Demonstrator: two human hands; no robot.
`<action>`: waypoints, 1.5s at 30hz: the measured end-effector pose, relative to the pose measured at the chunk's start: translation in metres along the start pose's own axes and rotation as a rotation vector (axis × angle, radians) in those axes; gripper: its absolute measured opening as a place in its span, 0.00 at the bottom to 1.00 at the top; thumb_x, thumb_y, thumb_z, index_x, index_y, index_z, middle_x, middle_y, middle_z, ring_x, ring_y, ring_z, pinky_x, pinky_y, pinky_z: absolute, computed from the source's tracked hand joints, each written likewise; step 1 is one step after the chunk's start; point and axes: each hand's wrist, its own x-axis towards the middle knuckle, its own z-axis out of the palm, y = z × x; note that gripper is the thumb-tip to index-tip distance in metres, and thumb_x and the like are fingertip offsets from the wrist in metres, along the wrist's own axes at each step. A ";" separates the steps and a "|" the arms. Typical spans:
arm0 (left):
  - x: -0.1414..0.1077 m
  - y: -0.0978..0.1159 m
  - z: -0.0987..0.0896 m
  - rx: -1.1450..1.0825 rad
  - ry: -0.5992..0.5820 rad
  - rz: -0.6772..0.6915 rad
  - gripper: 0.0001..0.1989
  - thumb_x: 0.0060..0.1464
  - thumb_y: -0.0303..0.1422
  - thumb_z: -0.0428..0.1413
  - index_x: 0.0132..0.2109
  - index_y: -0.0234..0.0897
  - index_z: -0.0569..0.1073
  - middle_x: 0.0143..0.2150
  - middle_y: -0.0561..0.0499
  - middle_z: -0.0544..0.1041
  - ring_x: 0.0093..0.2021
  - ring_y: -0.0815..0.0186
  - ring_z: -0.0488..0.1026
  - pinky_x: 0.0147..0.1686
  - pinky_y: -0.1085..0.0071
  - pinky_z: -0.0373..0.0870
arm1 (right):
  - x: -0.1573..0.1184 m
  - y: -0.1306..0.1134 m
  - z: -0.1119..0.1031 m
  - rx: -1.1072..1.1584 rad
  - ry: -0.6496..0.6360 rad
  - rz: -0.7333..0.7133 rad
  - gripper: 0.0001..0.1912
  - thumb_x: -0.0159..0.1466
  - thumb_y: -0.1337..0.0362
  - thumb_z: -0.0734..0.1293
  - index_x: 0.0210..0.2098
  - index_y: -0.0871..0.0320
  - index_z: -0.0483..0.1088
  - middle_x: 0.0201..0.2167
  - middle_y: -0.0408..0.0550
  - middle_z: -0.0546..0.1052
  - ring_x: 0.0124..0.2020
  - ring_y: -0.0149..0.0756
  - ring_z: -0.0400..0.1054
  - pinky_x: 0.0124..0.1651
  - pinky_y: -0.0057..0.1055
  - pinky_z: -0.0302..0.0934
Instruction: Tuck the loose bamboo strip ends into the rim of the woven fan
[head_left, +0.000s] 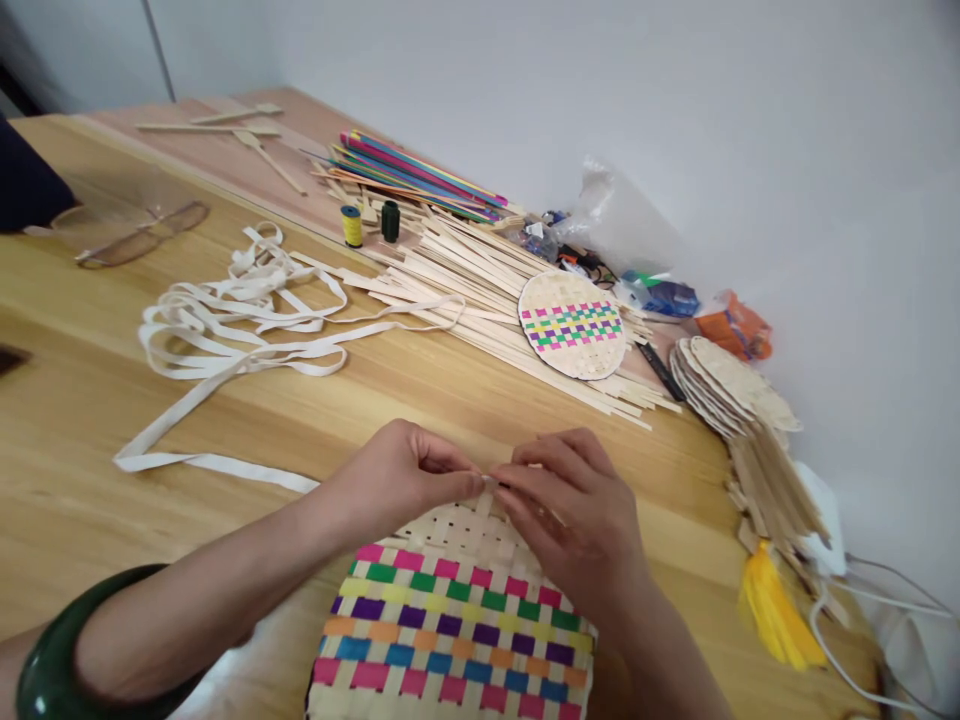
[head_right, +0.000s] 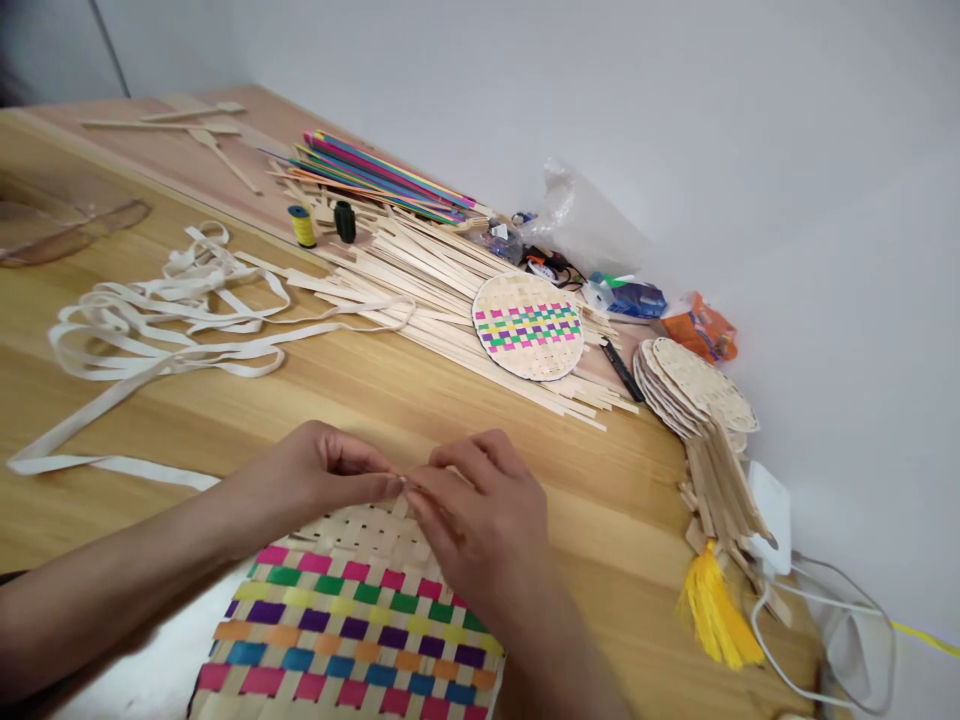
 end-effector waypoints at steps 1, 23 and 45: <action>0.000 0.000 0.000 0.008 -0.009 0.008 0.15 0.46 0.41 0.60 0.28 0.31 0.79 0.21 0.54 0.71 0.22 0.73 0.57 0.22 0.75 0.49 | -0.001 -0.004 0.004 -0.063 -0.004 -0.039 0.06 0.63 0.70 0.67 0.37 0.57 0.76 0.33 0.47 0.77 0.37 0.38 0.64 0.43 0.37 0.66; 0.003 0.001 -0.003 0.011 0.148 0.059 0.10 0.43 0.36 0.59 0.26 0.33 0.79 0.22 0.53 0.74 0.24 0.70 0.64 0.22 0.76 0.57 | -0.023 -0.047 -0.018 0.563 0.196 0.346 0.08 0.67 0.71 0.59 0.39 0.55 0.68 0.23 0.41 0.66 0.22 0.28 0.63 0.23 0.25 0.59; 0.000 0.004 -0.007 0.065 0.060 -0.012 0.10 0.42 0.37 0.60 0.26 0.32 0.78 0.19 0.56 0.68 0.21 0.72 0.59 0.20 0.77 0.52 | -0.007 -0.024 -0.001 0.050 0.100 0.121 0.11 0.62 0.76 0.65 0.41 0.57 0.72 0.27 0.45 0.75 0.29 0.33 0.63 0.31 0.31 0.60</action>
